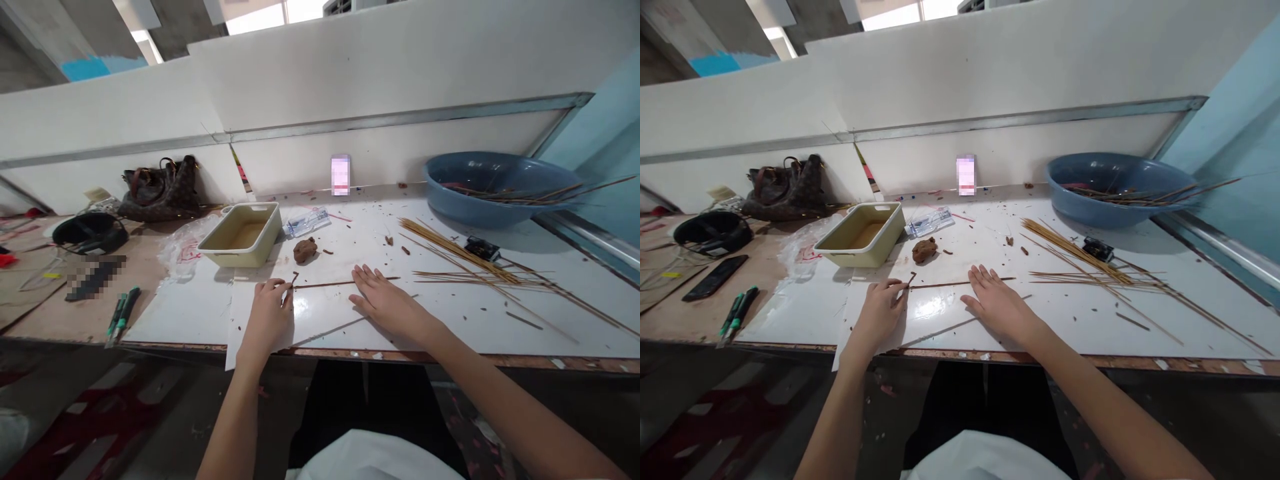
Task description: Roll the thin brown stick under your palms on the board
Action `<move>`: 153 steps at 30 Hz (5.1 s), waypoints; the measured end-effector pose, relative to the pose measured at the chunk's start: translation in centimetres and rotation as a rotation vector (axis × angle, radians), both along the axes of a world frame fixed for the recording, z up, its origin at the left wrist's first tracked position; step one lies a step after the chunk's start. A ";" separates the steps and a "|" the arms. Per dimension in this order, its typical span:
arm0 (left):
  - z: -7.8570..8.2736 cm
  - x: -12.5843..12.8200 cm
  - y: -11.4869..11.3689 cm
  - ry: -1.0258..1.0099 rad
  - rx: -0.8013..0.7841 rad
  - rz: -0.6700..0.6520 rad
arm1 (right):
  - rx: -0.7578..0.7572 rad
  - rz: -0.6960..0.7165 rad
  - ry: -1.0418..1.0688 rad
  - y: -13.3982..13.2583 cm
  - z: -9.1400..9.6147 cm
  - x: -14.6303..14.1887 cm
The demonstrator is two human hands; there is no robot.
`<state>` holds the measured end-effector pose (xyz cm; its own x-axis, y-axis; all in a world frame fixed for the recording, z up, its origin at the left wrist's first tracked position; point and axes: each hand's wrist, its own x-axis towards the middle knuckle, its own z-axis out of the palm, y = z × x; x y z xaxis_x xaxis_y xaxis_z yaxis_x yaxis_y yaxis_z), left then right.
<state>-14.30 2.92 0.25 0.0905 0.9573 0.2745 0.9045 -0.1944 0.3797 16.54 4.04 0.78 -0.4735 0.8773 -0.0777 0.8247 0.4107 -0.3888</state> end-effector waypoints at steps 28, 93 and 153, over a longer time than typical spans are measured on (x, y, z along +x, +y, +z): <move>1.0 2.9 -3.3 -0.090 0.117 0.035 | 0.038 0.019 -0.010 -1.9 -1.3 0.4; 0.3 10.4 4.6 0.352 -0.231 -0.136 | 0.134 0.165 -0.074 5.7 -1.7 -0.7; 0.3 4.5 -1.4 0.437 -0.052 0.158 | 0.163 0.135 -0.074 2.0 -1.0 0.1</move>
